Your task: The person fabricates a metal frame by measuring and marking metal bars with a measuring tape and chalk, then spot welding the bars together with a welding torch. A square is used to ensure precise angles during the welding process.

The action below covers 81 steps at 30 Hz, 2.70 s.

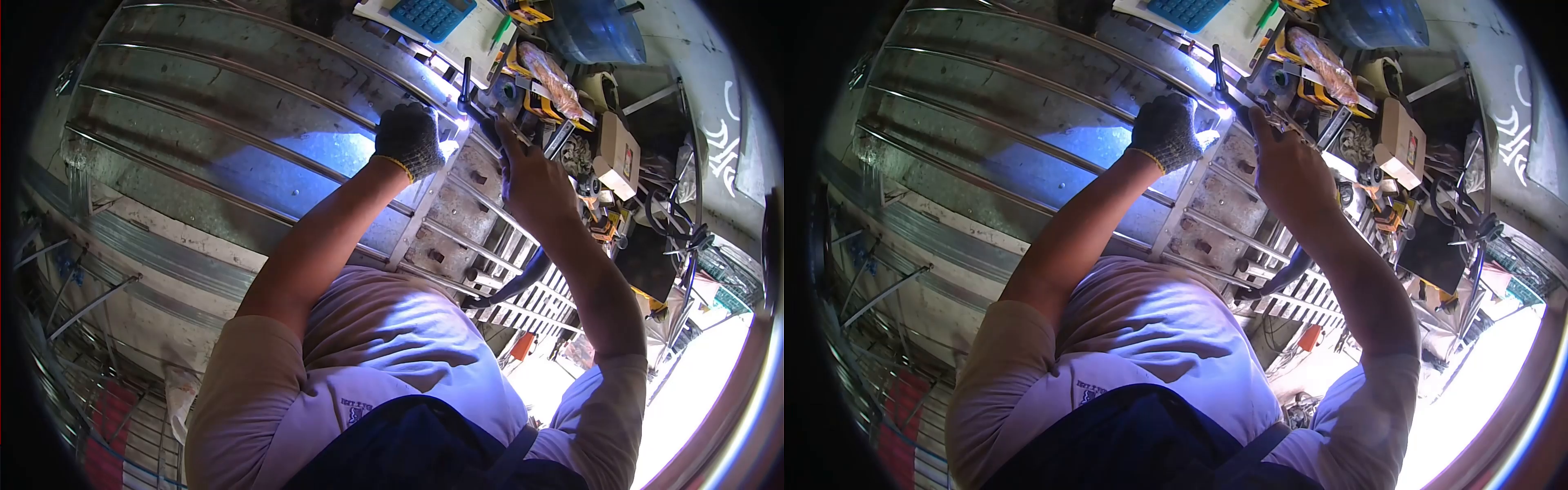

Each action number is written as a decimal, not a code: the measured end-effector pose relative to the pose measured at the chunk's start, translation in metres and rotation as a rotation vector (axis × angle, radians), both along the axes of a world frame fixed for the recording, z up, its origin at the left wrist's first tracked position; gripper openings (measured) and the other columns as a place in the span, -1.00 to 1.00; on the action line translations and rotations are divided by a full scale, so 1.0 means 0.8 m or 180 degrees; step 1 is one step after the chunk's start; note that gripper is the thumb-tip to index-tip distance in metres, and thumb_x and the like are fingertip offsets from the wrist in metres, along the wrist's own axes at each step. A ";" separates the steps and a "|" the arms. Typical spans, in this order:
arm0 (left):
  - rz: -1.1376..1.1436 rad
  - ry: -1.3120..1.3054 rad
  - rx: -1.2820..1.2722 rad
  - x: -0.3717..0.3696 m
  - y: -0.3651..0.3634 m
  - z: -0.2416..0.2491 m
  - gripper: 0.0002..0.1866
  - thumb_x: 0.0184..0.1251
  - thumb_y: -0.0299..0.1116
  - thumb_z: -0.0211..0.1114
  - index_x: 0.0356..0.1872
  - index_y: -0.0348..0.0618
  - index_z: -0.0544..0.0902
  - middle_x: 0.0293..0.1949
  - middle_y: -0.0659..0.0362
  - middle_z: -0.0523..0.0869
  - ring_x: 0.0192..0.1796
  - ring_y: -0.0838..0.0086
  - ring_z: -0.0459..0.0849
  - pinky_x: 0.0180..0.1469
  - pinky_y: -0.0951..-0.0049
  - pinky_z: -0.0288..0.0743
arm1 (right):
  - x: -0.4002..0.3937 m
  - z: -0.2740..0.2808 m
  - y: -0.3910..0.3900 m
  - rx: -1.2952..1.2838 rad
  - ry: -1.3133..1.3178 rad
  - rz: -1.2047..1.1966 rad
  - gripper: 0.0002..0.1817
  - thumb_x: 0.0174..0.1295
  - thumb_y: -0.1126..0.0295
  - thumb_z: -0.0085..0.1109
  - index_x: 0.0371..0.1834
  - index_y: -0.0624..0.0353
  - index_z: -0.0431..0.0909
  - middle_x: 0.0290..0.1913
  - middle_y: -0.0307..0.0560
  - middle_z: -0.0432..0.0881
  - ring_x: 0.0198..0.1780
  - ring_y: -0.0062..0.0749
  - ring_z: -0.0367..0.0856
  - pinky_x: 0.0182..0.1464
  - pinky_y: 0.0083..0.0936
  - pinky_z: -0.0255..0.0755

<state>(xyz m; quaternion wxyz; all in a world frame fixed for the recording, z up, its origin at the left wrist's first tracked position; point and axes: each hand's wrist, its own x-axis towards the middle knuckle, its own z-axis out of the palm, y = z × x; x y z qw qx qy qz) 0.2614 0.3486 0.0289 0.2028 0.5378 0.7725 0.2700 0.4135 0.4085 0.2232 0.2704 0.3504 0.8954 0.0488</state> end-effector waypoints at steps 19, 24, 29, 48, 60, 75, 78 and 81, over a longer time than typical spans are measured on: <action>-0.2367 -0.0154 -0.0041 -0.033 0.057 -0.091 -0.61 0.61 -0.39 0.21 0.36 0.03 0.73 0.20 -0.12 0.84 0.19 -0.11 0.83 0.32 0.07 0.69 | 0.185 0.072 -0.164 0.0083 0.2239 -0.2576 0.03 0.56 0.50 0.29 0.93 -0.02 -0.20 -0.19 0.13 0.79 -0.29 -0.23 0.73 -0.18 -0.23 0.58; -0.3168 0.0665 0.0628 -0.035 0.097 -0.119 -0.66 0.55 -0.37 0.29 0.27 -0.10 0.73 0.12 -0.13 0.85 0.16 -0.11 0.81 0.25 0.01 0.69 | 0.228 0.066 -0.274 0.0592 0.2059 -0.3540 0.00 0.52 0.52 0.35 0.91 0.14 -0.06 -0.16 0.12 0.77 -0.26 -0.22 0.70 -0.13 -0.21 0.58; -0.3566 0.0863 -0.0008 -0.044 0.098 -0.072 -0.75 0.51 -0.26 0.35 0.08 -0.06 0.80 0.00 -0.15 0.86 0.05 -0.14 0.83 0.15 -0.07 0.68 | 0.247 0.050 -0.373 0.1021 0.2317 -0.3817 -0.02 0.53 0.47 0.36 0.91 0.12 -0.03 0.07 0.23 0.80 -0.09 -0.13 0.77 0.03 -0.20 0.61; -0.1128 -0.1857 0.1163 -0.160 -0.125 0.013 -0.72 0.50 -0.50 0.37 0.17 -0.11 0.72 -0.06 0.22 0.72 -0.04 0.46 0.68 0.11 0.35 0.60 | 0.263 0.060 -0.497 0.1471 0.2673 -0.4694 -0.08 0.54 0.44 0.32 0.89 -0.10 0.05 0.04 0.38 0.84 -0.05 0.28 0.85 0.06 -0.02 0.64; -0.1944 -0.1193 0.0275 -0.085 -0.251 0.042 -0.71 0.33 -0.56 0.34 0.06 -0.13 0.71 -0.16 0.21 0.63 -0.06 0.40 0.67 -0.01 0.37 0.61 | 0.333 0.038 -0.482 0.0836 0.2881 -0.3622 -0.02 0.51 0.43 0.36 0.89 -0.02 0.00 -0.24 0.39 0.78 -0.19 0.44 0.76 -0.12 0.13 0.55; -0.1984 0.2255 -0.1838 -0.042 -0.220 0.054 0.13 0.32 -0.33 0.45 0.83 -0.25 -0.03 0.79 -0.29 0.15 0.46 -0.15 0.72 0.39 -0.13 0.70 | 0.417 -0.066 -0.619 0.0241 0.2527 -0.3722 0.01 0.57 0.39 0.31 0.92 0.04 -0.15 -0.32 0.24 0.66 -0.32 0.25 0.75 -0.24 0.12 0.54; -0.1963 0.2229 -0.1863 -0.042 -0.222 0.060 0.21 0.24 -0.30 0.51 0.84 -0.22 -0.07 0.80 -0.28 0.13 0.48 -0.14 0.70 0.44 -0.02 0.68 | 0.417 -0.085 -0.637 -0.0074 0.2287 -0.4023 0.01 0.55 0.41 0.32 0.90 0.06 -0.15 -0.20 0.34 0.77 -0.21 0.36 0.79 -0.15 0.17 0.56; -0.1940 0.2108 -0.1690 -0.046 -0.226 0.059 0.20 0.24 -0.27 0.53 0.83 -0.20 -0.03 0.80 -0.27 0.14 0.54 -0.14 0.64 0.48 0.00 0.66 | 0.434 -0.136 -0.658 -0.0229 0.2155 -0.4228 0.04 0.53 0.40 0.33 0.90 0.07 -0.19 -0.17 0.39 0.80 -0.13 0.44 0.80 -0.09 0.23 0.57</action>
